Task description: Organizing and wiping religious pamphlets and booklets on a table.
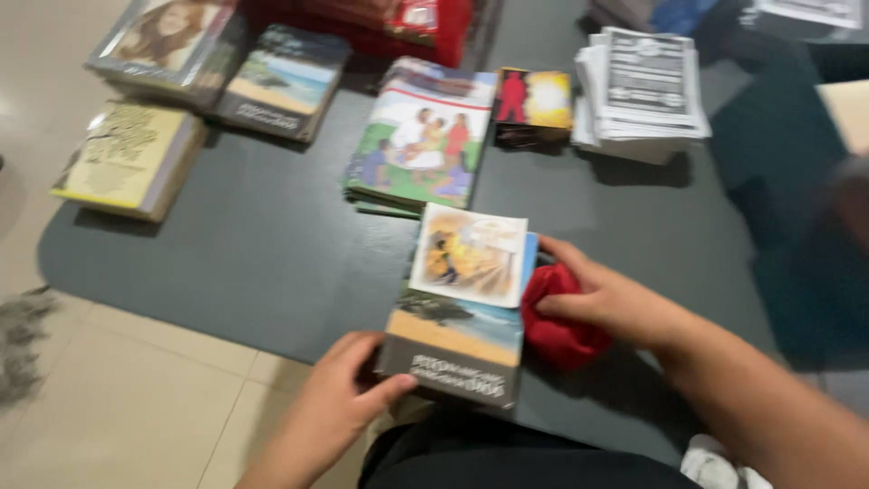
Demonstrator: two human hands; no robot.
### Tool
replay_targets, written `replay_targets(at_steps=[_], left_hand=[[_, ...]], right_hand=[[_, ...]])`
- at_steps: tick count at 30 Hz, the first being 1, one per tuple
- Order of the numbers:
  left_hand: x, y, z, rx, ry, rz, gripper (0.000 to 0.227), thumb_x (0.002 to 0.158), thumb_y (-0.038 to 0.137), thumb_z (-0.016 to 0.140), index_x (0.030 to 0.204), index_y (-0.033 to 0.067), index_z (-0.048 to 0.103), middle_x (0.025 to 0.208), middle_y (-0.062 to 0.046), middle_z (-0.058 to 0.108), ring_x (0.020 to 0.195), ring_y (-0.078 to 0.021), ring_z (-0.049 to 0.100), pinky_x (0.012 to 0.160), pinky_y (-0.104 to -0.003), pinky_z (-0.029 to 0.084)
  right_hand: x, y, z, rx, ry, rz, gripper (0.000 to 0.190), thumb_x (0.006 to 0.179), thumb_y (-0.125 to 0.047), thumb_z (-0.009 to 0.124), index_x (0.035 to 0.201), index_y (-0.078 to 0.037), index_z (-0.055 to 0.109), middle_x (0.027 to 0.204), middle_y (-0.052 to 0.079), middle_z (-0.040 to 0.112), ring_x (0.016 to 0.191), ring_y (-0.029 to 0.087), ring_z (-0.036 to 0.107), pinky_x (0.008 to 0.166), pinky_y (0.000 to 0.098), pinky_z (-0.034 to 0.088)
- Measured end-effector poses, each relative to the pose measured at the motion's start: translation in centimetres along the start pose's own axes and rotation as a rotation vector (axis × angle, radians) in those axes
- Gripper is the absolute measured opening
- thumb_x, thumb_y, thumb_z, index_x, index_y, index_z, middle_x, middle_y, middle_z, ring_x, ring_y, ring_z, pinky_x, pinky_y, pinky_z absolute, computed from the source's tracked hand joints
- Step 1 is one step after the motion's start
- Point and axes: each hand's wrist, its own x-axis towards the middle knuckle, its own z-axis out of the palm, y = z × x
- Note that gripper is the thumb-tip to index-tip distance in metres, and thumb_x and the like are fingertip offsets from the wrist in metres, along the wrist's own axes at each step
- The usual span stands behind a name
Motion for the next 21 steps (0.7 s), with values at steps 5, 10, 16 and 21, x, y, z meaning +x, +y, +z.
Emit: replay_targets(at_steps=[5,10,16,21], left_hand=[[5.2,2.3,7.0,0.029,-0.343,0.546,0.047,0.097,0.037,0.069,0.124,-0.0017,0.068,0.117,-0.015,0.069,0.107,-0.0285,0.066,0.090,-0.039,0.053],[13.9,8.0,10.3,0.050,-0.699,0.076,0.057,0.099,0.053,0.052,0.109,0.0012,0.074,0.094,-0.014,0.076,0.087,-0.0322,0.070,0.079,-0.043,0.057],[17.2,14.2,11.5,0.457,-0.295,0.227,0.063,0.086,0.063,0.063,0.111,0.0059,0.068,0.105,-0.018,0.072,0.098,-0.0366,0.068,0.084,-0.047,0.053],[17.4,13.1,10.4,0.350,-0.182,0.315,0.048,0.088,0.050,0.064,0.113,0.0100,0.072,0.103,-0.015,0.076,0.096,-0.0352,0.070,0.083,-0.045,0.053]], right_hand=[[-4.1,3.5,-9.3,-0.030,0.197,0.154,0.092,0.078,-0.027,0.078,0.159,-0.022,0.034,0.131,0.009,0.069,0.113,0.016,0.065,0.093,0.0311,0.053],[-4.8,6.2,-13.5,-0.102,0.252,0.065,0.087,0.080,-0.026,0.076,0.157,-0.016,0.037,0.132,0.012,0.068,0.116,0.019,0.065,0.094,0.0338,0.053],[-6.0,4.9,-13.2,-0.245,0.254,-0.081,0.084,0.082,-0.023,0.076,0.156,-0.015,0.038,0.145,0.008,0.057,0.126,0.019,0.059,0.102,0.0317,0.048],[-9.5,1.2,-11.9,-0.610,0.504,-0.381,0.082,0.079,-0.014,0.079,0.152,-0.010,0.042,0.150,0.012,0.048,0.131,0.024,0.053,0.109,0.0330,0.041]])
